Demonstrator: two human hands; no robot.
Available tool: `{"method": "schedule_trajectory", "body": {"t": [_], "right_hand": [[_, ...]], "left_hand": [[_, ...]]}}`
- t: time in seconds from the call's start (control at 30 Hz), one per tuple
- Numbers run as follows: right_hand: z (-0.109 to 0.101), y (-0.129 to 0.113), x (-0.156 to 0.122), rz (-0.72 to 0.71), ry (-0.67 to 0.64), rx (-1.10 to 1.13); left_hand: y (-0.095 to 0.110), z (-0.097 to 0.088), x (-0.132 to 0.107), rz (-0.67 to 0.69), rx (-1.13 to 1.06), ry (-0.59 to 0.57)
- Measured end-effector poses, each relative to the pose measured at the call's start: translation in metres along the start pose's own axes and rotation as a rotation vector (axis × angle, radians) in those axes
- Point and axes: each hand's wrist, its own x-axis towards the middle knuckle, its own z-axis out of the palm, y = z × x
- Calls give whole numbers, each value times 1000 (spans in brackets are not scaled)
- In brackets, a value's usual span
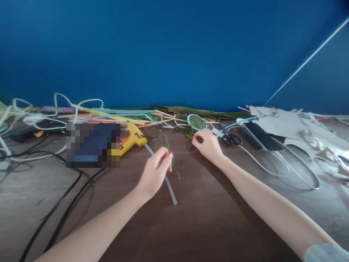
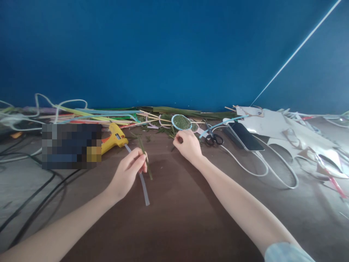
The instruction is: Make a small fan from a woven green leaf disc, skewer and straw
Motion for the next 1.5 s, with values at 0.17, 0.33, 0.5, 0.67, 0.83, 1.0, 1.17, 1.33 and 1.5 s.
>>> {"method": "schedule_trajectory", "body": {"t": [0.17,0.33,0.5,0.67,0.83,1.0,1.17,1.33,1.5], "right_hand": [[0,9,3,-7,-12,-37],[-8,-8,0,91,79,126],[-13,-50,-14,-161,-307,363],[-10,-63,-23,-191,-370,318],[-8,-38,-11,-24,-243,172],[-6,-6,3,27,-184,16],[-14,15,12,123,-133,-20],[-24,29,16,187,-121,-78],[-20,29,13,233,-153,-131]], "left_hand": [[-1,0,1,-34,69,26],[0,0,4,-75,145,49],[1,0,7,-62,144,76],[-1,1,8,-51,95,72],[-1,1,7,-69,38,63],[-3,0,5,-66,26,41],[-3,0,5,-70,30,35],[-1,0,5,-64,34,31],[-2,-1,4,-62,21,29]]}}
